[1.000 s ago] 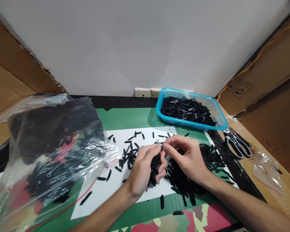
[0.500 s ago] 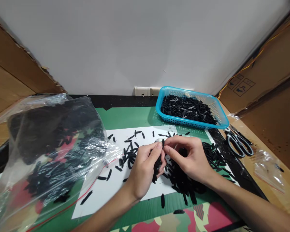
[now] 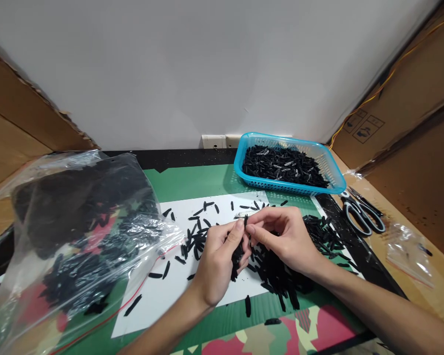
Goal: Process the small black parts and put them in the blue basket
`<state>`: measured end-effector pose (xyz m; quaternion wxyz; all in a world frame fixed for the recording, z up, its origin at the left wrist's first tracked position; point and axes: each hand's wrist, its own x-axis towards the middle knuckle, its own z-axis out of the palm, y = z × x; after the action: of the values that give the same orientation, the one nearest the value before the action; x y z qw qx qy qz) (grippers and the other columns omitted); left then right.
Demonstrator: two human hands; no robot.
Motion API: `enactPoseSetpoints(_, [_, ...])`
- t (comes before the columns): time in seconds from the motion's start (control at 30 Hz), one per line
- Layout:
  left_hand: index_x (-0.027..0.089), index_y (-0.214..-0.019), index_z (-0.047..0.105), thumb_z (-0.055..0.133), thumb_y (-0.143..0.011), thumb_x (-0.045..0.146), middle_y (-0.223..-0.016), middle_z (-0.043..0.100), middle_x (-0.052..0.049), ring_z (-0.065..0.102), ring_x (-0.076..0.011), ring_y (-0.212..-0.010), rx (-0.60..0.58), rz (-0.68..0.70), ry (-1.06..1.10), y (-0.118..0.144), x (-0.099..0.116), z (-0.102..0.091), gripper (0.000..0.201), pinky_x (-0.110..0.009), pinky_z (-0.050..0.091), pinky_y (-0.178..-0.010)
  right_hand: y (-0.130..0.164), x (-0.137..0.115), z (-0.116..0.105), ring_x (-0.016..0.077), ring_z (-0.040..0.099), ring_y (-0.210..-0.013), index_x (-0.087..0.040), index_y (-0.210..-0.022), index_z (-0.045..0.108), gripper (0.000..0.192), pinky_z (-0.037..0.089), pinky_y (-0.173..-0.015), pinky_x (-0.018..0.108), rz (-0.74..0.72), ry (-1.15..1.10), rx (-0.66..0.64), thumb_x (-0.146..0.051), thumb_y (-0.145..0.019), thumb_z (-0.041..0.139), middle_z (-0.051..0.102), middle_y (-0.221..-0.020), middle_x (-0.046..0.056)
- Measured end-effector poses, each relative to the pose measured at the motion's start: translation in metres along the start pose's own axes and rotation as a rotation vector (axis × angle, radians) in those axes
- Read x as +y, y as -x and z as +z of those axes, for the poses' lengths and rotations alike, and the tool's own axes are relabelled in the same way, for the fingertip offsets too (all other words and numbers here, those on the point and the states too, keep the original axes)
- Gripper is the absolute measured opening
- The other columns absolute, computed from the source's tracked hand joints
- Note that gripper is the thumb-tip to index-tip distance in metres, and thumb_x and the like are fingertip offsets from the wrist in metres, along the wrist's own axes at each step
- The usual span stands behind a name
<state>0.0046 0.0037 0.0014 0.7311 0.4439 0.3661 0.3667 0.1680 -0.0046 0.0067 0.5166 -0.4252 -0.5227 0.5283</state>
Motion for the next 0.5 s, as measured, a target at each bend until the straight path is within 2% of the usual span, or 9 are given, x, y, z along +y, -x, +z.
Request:
enactPoseSetpoints(0.23, [0.017, -0.066, 0.052, 0.056, -0.101, 0.056, -0.049, 0.046, 0.004, 0.039, -0.0072, -0.039, -0.009, 0.020, 0.000, -0.001, -0.003, -0.002, 0.052, -0.020, 0.030, -0.041, 0.003, 0.000, 0.003, 0.0145, 0.071, -0.063, -0.016, -0.086, 0.075, 0.008, 0.055, -0.061, 0.024, -0.048, 0.093, -0.002, -0.022, -0.091, 0.076, 0.077, -0.074, 0.003])
enactPoseSetpoints(0.5, [0.017, -0.066, 0.053, 0.059, -0.101, 0.053, -0.050, 0.048, 0.004, 0.041, -0.0073, -0.040, 0.020, 0.064, -0.054, 0.001, -0.006, -0.001, 0.051, -0.021, 0.031, -0.042, 0.011, 0.001, 0.007, 0.0131, 0.063, -0.067, -0.017, -0.090, 0.069, 0.014, 0.049, -0.063, 0.024, -0.238, 0.445, 0.055, -0.017, -0.100, 0.059, 0.072, -0.080, 0.003])
